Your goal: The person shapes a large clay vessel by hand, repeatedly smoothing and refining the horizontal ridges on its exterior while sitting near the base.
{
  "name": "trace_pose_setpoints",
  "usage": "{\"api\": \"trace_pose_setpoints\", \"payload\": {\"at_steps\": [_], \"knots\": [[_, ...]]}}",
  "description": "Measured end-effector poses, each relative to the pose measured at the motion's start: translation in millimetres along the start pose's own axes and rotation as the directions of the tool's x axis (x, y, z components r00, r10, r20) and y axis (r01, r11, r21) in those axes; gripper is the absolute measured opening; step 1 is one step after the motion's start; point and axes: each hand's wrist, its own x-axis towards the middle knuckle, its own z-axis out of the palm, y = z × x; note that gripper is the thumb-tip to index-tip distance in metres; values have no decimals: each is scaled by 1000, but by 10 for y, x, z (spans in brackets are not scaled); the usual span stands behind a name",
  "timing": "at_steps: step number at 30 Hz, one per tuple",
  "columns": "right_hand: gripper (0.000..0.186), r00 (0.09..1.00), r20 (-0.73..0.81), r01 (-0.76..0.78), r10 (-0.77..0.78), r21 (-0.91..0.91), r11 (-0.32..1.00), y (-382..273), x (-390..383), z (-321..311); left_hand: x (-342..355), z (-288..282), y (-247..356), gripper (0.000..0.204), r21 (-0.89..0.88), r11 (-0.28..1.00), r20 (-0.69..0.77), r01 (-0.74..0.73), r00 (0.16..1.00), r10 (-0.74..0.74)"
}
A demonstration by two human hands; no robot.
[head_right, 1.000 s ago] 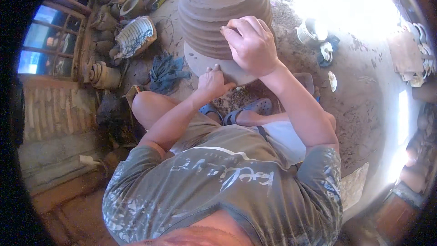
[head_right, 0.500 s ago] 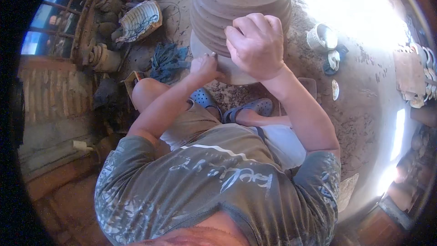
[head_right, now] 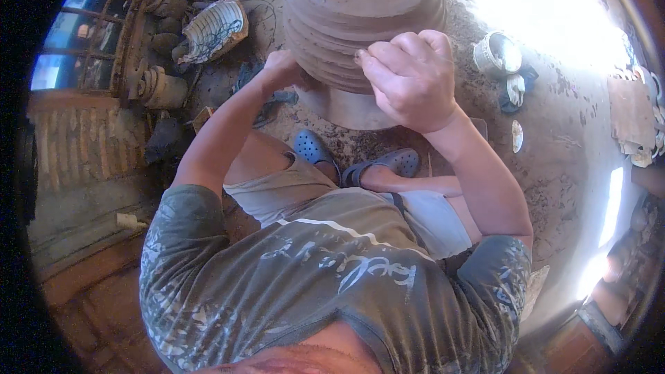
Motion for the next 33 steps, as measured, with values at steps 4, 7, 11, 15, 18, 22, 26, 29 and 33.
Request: {"api": "trace_pose_setpoints", "payload": {"at_steps": [4, 7, 11, 15, 18, 22, 26, 29, 33], "knots": [[18, 1000, 25, 18, -18, 10, 1000, 218, -102, -168, 123, -18, -141, 89, 26, 1000, -69, 9, 998, -7], [24, 996, -10, -84, 85, 81, 993, 408, -287, -225, 239, 8, -231, 87, 57, 997, -58, -50, 997, 53], [29, 995, -52, -78, 90, 193, 978, 436, -346, -234, 310, -11, -275, 75, 61, 995, -34, -83, 996, 85], [27, 1000, 22, 18, -22, 160, 987, 334, -178, -213, 326, 99, -401, 85, -45, 992, -86, -114, 990, 110], [24, 996, 36, 73, -79, 154, 985, 380, -152, -175, 229, 123, -304, 82, -95, 980, -169, -177, 973, 160], [21, 995, 30, 91, -97, 152, 984, 378, -141, -157, 117, 152, -236, 74, -183, 969, -65, -164, 986, 155], [19, 992, 43, 114, -122, 152, 982, 305, -74, -132, 7, 353, -217, 69, -119, 973, -190, -199, 966, 175], [19, 987, 54, 140, -150, 155, 978, 236, -6, -105, -106, 454, -75, 68, -135, 985, -150, -107, 985, 87], [17, 990, 42, 129, -136, 142, 982, 118, 69, -30, -258, 563, 203, 59, -106, 992, -103, -71, 993, 60]]}}
